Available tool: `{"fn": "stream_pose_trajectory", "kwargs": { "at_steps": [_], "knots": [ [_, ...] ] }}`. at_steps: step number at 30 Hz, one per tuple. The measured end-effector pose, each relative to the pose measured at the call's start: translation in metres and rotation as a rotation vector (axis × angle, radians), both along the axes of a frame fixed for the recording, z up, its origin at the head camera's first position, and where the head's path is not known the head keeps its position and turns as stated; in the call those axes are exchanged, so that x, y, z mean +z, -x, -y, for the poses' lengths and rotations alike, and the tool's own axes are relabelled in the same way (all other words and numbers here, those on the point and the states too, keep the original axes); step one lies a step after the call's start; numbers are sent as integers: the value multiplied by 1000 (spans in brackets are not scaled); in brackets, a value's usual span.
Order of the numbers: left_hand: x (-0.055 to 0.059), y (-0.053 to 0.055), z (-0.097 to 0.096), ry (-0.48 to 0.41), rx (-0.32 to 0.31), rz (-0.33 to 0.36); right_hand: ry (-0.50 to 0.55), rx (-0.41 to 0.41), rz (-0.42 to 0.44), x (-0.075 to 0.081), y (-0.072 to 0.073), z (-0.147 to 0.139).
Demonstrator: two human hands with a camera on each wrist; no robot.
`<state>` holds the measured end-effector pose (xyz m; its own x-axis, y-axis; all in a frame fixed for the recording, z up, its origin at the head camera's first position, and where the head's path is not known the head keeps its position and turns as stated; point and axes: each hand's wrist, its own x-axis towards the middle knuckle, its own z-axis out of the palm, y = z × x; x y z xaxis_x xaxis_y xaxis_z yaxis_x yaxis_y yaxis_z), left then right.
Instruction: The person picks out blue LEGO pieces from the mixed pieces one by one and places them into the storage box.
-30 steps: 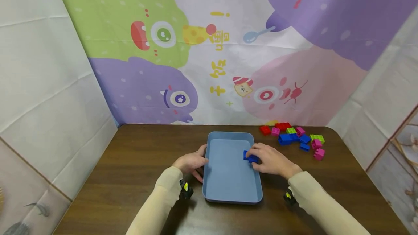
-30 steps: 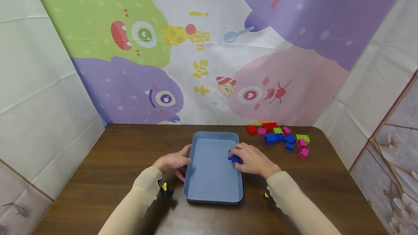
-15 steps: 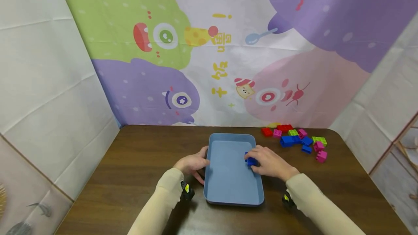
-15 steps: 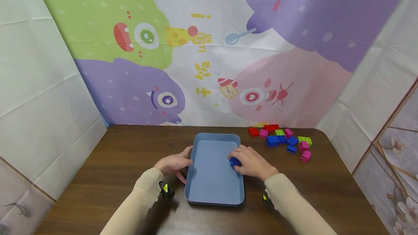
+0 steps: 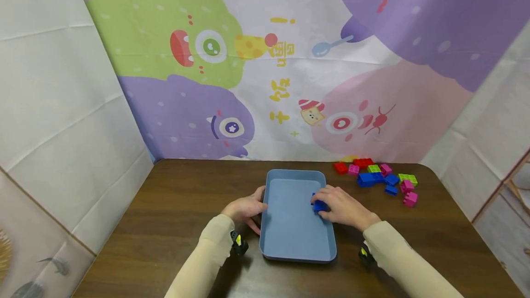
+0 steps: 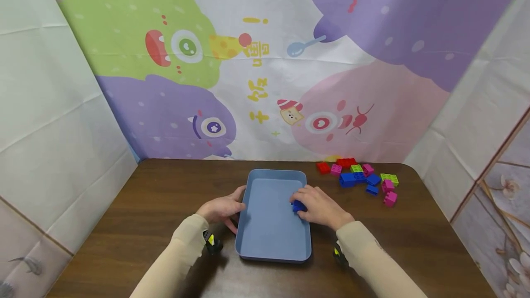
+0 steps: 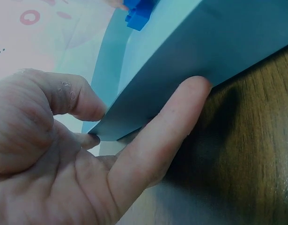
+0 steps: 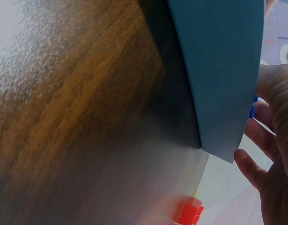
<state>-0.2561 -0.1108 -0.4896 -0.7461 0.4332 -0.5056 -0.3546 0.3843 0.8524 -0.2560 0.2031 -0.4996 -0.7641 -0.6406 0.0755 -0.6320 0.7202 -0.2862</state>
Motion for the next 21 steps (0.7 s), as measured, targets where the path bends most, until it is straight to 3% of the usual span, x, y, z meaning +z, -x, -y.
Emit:
{"fn": "stream_pose_trajectory", "kwargs": {
  "at_steps": [14, 21],
  "knots": [
    [0, 0, 0, -11, -4, -14, 6, 14, -63, -5, 2, 0],
    [0, 1, 0, -3, -4, -6, 3, -10, -25, -7, 0, 3]
  ]
}}
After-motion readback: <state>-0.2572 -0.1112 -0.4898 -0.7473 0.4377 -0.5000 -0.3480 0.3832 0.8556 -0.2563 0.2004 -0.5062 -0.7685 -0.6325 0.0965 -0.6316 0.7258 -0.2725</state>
